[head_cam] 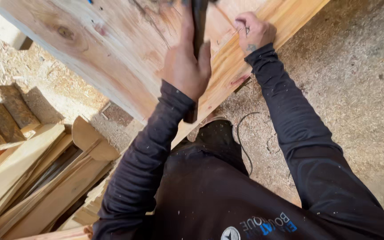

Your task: The person applies a gray compound into the gaps of a wooden door frame using a putty knife, then places a wooden plank over the frame and secures it by hammering nails along the edges. The person also uses a table saw to cut a piece of wood to size.

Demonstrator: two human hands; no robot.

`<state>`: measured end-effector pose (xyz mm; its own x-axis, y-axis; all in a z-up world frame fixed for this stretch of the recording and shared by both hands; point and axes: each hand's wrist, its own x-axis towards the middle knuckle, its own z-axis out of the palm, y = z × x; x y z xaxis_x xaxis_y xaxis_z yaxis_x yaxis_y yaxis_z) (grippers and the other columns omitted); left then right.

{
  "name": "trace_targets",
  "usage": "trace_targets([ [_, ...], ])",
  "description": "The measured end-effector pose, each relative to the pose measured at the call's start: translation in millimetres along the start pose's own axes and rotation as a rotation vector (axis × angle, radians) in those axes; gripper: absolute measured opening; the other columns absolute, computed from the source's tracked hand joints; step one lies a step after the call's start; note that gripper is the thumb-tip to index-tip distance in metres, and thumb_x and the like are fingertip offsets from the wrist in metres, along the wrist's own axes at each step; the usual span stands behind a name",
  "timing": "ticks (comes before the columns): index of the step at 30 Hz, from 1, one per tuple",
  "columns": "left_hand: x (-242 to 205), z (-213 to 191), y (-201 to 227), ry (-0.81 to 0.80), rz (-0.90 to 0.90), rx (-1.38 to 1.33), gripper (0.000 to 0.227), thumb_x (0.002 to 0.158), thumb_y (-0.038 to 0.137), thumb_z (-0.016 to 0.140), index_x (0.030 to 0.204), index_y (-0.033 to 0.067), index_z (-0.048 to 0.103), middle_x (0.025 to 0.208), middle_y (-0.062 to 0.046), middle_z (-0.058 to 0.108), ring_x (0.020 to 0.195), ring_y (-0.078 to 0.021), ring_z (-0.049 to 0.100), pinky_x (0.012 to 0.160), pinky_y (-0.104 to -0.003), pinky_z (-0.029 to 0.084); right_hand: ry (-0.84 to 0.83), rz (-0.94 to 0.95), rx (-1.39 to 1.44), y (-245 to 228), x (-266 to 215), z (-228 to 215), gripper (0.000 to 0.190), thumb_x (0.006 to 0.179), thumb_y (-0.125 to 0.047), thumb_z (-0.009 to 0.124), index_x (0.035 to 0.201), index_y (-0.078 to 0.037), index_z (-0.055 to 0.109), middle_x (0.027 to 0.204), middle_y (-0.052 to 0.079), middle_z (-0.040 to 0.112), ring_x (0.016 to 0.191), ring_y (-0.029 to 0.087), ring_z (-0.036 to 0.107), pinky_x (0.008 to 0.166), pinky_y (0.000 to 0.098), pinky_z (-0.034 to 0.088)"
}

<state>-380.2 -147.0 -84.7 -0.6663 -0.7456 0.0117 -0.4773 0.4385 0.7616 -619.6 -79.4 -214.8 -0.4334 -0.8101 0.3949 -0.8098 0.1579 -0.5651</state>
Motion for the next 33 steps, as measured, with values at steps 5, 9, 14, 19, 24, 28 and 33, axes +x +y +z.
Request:
trace_targets([
  [5,-1.0,-4.1,9.7,0.138,-0.064,-0.131,0.072,0.111,0.013,0.058,0.163,0.0015,0.009,0.075,-0.020,0.070,0.060,-0.0336,0.068,0.055,-0.043,0.051,0.033,-0.003,-0.005,-4.0,2.2,-0.7,0.003,0.097,-0.016,0.077,0.099,-0.014,0.075,0.073,0.004,0.070,0.063,0.025,0.069,0.059,0.0394,0.051],
  [9,6.8,-8.1,15.6,0.007,0.086,0.032,0.082,0.095,0.011,0.063,0.160,-0.0028,0.016,0.071,-0.021,0.069,0.057,-0.0363,0.067,0.054,-0.044,0.052,0.013,0.011,0.022,3.3,-3.2,5.1,0.010,0.103,-0.018,0.078,0.097,-0.013,0.072,0.071,0.004,0.069,0.062,0.025,0.068,0.058,0.0391,0.050],
  [14,-5.1,0.1,25.3,0.378,0.064,-0.058,0.068,0.114,0.012,0.059,0.163,0.0050,0.013,0.078,-0.021,0.069,0.062,-0.0340,0.070,0.055,-0.043,0.052,0.001,-0.002,-0.022,5.0,-11.5,3.3,0.007,0.104,-0.018,0.078,0.099,-0.016,0.073,0.072,0.001,0.071,0.059,0.023,0.068,0.056,0.0388,0.050],
  [19,2.4,8.6,12.8,0.039,0.034,0.084,0.079,0.102,0.015,0.061,0.160,-0.0027,0.010,0.072,-0.021,0.068,0.056,-0.0374,0.066,0.051,-0.046,0.049,0.038,-0.026,-0.008,10.3,15.7,13.7,0.009,0.101,-0.018,0.077,0.096,-0.015,0.070,0.072,0.002,0.071,0.061,0.024,0.069,0.057,0.0382,0.051],
  [24,-20.3,17.5,20.4,0.097,-0.044,0.026,0.072,0.109,0.016,0.058,0.162,0.0022,0.011,0.076,-0.022,0.069,0.062,-0.0393,0.068,0.054,-0.048,0.050,-0.025,0.063,-0.010,-0.1,-8.9,2.1,0.013,0.103,-0.020,0.078,0.095,-0.015,0.070,0.070,0.003,0.070,0.061,0.027,0.069,0.058,0.0429,0.050],
  [28,-12.3,13.7,37.8,-0.052,-0.053,0.089,0.078,0.097,0.013,0.059,0.159,0.0002,0.013,0.079,-0.027,0.068,0.062,-0.0432,0.068,0.054,-0.052,0.052,-0.023,0.053,0.002,-7.3,8.0,-4.6,0.009,0.097,-0.020,0.076,0.092,-0.016,0.070,0.069,0.005,0.070,0.063,0.028,0.071,0.058,0.0412,0.053],
  [33,-24.0,10.0,38.0,0.045,0.010,0.125,0.053,0.101,0.016,0.061,0.143,0.0036,0.030,0.081,-0.029,0.068,0.064,-0.0458,0.067,0.056,-0.055,0.053,-0.030,0.036,0.040,-11.7,-8.8,-2.2,0.009,0.104,-0.019,0.073,0.097,-0.013,0.070,0.074,0.005,0.073,0.063,0.026,0.072,0.058,0.0391,0.054],
])
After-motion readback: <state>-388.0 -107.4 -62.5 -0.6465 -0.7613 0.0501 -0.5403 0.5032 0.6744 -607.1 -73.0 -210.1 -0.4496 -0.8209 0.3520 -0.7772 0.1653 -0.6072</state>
